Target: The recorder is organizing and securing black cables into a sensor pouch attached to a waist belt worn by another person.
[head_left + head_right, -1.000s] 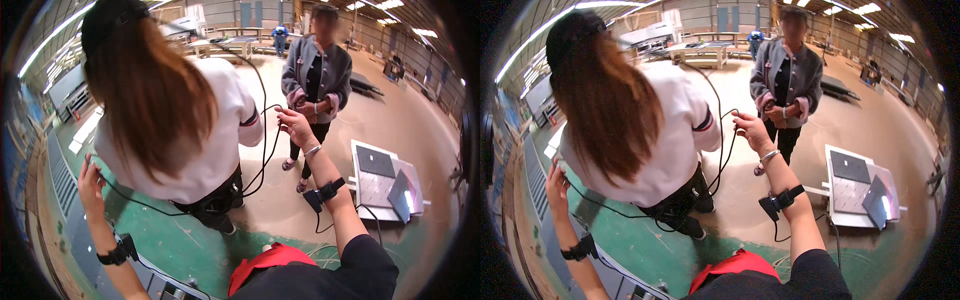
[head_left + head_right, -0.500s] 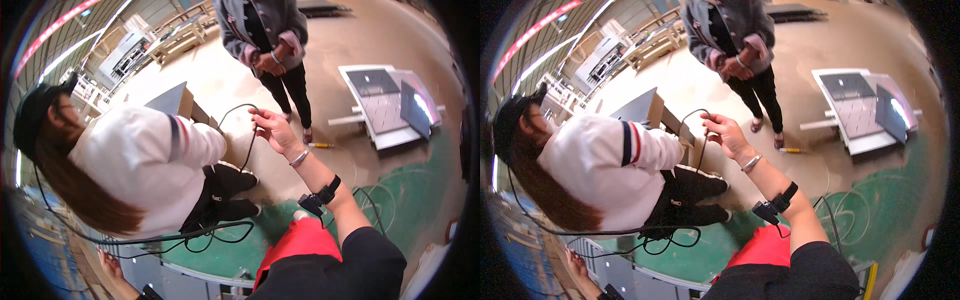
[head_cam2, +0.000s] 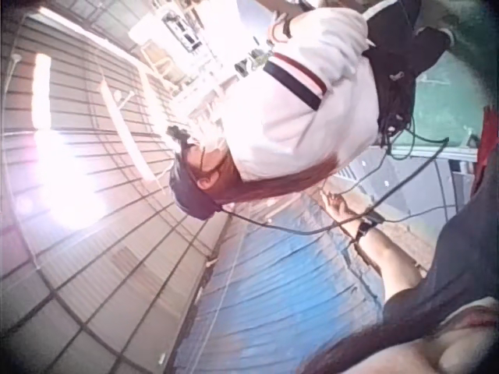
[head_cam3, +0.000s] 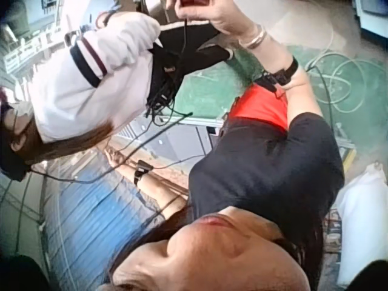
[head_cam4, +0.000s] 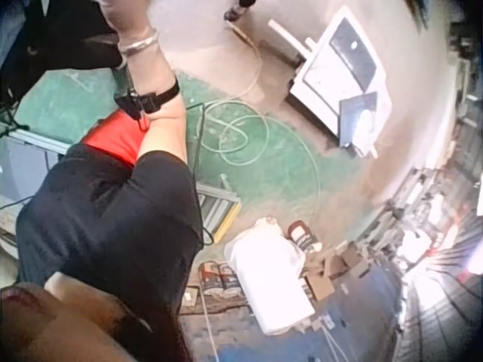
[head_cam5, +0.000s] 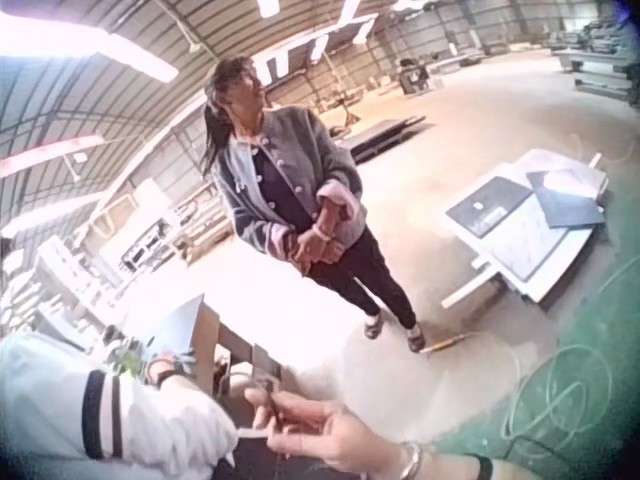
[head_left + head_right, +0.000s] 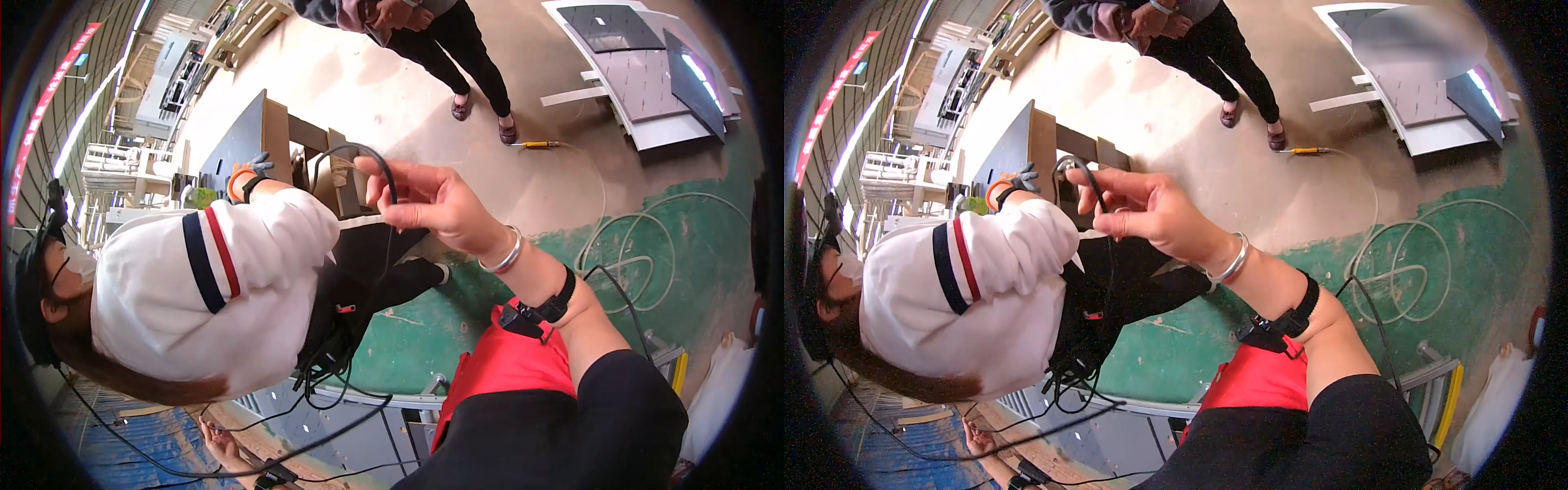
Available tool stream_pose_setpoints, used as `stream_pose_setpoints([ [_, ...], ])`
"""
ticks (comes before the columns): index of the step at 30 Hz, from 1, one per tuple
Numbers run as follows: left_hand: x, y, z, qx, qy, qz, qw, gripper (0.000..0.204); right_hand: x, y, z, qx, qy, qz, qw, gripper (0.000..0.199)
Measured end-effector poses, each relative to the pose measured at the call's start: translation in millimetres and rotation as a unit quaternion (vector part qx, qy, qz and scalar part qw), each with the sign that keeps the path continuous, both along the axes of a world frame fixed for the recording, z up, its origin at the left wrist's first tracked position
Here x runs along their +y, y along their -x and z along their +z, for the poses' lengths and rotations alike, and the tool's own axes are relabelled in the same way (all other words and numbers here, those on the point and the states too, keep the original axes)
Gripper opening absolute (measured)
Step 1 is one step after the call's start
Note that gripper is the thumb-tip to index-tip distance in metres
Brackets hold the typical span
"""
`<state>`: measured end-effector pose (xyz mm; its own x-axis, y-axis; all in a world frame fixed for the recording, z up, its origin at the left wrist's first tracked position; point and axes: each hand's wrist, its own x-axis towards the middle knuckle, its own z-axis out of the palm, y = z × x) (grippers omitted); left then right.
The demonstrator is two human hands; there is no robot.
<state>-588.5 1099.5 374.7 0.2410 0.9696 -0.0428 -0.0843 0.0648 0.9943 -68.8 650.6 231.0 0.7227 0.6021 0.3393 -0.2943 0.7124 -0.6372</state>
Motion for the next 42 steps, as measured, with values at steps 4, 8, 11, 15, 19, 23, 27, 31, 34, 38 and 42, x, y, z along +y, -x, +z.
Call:
stream_pose_setpoints([
  [4,-6,9,10,0.030,0.012,-0.008,0.999,0.030,0,-3,-2,0.018,-0.005,0.010,1.000,0.054],
  [8,-10,2,16,-0.016,0.029,0.007,0.999,0.026,0,5,-2,-0.011,0.009,0.040,0.999,0.055],
  [11,-22,-9,24,-0.025,0.025,0.026,0.999,0.024,-2,15,3,-0.028,0.002,0.072,0.997,0.056],
  [15,-32,-18,29,0.007,-0.053,0.031,0.998,0.026,-7,20,6,0.087,-0.125,0.218,0.964,0.057],
  [19,-37,-12,29,0.009,-0.020,-0.048,0.999,0.026,-12,22,7,0.022,-0.066,0.152,0.986,0.058],
  [23,-28,-4,26,0.011,-0.017,-0.059,0.998,0.026,-21,19,9,0.031,-0.057,0.128,0.990,0.059],
  [27,-24,-2,23,-0.021,-0.007,-0.046,0.999,0.026,-36,21,21,0.024,-0.070,0.094,0.993,0.057],
  [31,-25,-12,24,-0.049,-0.031,-0.099,0.993,0.028,-42,28,38,-0.024,-0.081,0.088,0.993,0.053],
  [34,-22,-8,22,-0.047,-0.052,-0.099,0.993,0.028,-36,40,57,-0.073,-0.017,0.044,0.996,0.057],
  [38,-17,-6,24,-0.057,-0.070,-0.075,0.993,0.030,-13,74,73,-0.161,0.025,0.081,0.983,0.070],
  [42,-18,-38,15,-0.054,-0.104,-0.149,0.982,0.044,23,87,63,-0.148,0.071,0.189,0.968,0.067],
])
